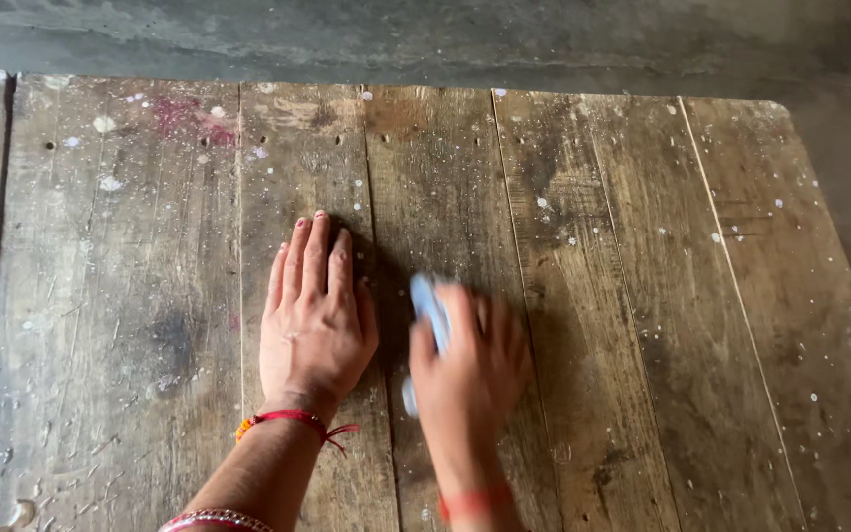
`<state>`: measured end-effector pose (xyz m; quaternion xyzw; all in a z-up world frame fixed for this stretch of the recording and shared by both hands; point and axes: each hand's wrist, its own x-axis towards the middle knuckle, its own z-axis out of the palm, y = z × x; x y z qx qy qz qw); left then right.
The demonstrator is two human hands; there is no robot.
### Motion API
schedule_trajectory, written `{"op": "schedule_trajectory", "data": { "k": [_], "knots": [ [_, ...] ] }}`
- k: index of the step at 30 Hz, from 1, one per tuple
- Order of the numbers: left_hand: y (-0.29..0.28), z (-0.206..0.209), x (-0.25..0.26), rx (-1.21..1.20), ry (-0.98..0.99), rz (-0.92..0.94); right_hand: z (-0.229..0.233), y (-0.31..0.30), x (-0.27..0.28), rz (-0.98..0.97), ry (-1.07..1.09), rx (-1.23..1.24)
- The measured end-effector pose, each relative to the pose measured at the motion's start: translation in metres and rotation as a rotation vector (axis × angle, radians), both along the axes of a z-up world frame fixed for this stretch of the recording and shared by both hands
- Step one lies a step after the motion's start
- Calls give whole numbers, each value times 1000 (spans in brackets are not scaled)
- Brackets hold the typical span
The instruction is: The person wipes a wooden table surface with a cloth, scrubbing paint splatters and stains. They wring the cloth in a pink pitcher and continue wiping different sections of the table.
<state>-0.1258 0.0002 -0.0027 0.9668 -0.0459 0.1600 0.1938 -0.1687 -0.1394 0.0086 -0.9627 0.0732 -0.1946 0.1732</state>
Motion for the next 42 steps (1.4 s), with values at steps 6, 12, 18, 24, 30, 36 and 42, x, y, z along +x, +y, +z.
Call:
{"op": "schedule_trajectory", "data": {
  "k": [6, 12, 18, 24, 30, 36, 42],
  "knots": [
    [0, -2, 1, 26, -13, 2, -12, -10, -10, -77, 41, -24],
    [-1, -3, -1, 23, -27, 3, -2, -19, 92, -71, -107, -19],
    [3, -2, 0, 33, 0, -4, -6, -32, 37, -83, -128, -52],
    [2, -4, 3, 77, 37, -7, -15, -38, -19, -392, 197, -44],
    [3, -13, 1, 94, 8, -92, -18, -48, 78, -221, -133, -137],
    [1, -12, 0, 37, -46, -116, -5, -56, 66, -160, -136, -127],
    [0, -12, 1, 12, -76, -113, 1, -59, -29, -306, 135, -89]
  ]
}}
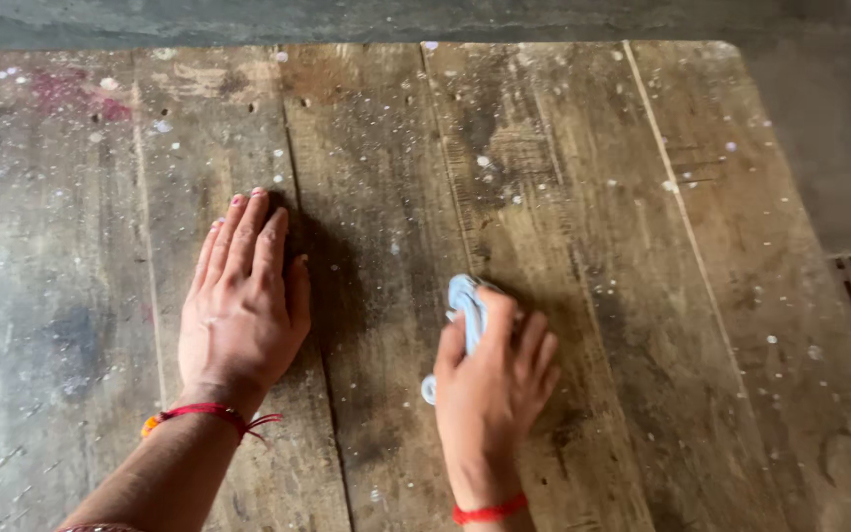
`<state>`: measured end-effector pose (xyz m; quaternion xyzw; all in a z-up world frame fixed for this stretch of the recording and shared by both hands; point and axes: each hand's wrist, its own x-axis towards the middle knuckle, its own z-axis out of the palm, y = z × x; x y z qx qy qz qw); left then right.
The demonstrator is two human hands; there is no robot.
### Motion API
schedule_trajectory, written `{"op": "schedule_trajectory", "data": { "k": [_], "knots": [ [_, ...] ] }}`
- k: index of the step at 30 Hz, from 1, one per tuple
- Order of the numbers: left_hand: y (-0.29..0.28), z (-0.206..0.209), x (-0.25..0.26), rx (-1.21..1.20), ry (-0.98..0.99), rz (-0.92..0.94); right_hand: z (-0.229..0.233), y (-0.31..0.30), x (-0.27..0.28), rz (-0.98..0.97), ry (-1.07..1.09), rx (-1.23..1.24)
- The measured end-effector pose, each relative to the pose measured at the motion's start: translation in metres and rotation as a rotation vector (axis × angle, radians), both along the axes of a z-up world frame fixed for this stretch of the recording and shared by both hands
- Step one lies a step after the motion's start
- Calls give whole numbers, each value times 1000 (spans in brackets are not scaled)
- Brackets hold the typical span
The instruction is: The person wipes a wooden table surface with a cloth, scrubbing paint splatters and stains. They wring the cloth in a pink pitcher and continue wiping different sections of the table.
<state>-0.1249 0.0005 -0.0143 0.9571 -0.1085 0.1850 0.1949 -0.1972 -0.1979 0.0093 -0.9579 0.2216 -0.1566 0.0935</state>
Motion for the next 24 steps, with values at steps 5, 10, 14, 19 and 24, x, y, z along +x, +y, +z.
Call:
{"op": "schedule_trajectory", "data": {
  "k": [5, 10, 14, 19, 24],
  "knots": [
    [2, -4, 1, 10, 1, 0, -18, -7, 28, 81, -164, 36],
    [4, -4, 2, 67, 57, 6, -20, -20, 120, 40, -184, -65],
    [4, -1, -2, 49, 52, 2, -16, -26, 115, 118, -216, -25],
    [4, -1, 1, 63, 29, -4, -12, -40, 20, 82, -125, 10],
    [2, 0, 0, 42, 63, 10, -13, -39, 27, -16, -96, 31]
  ]
}}
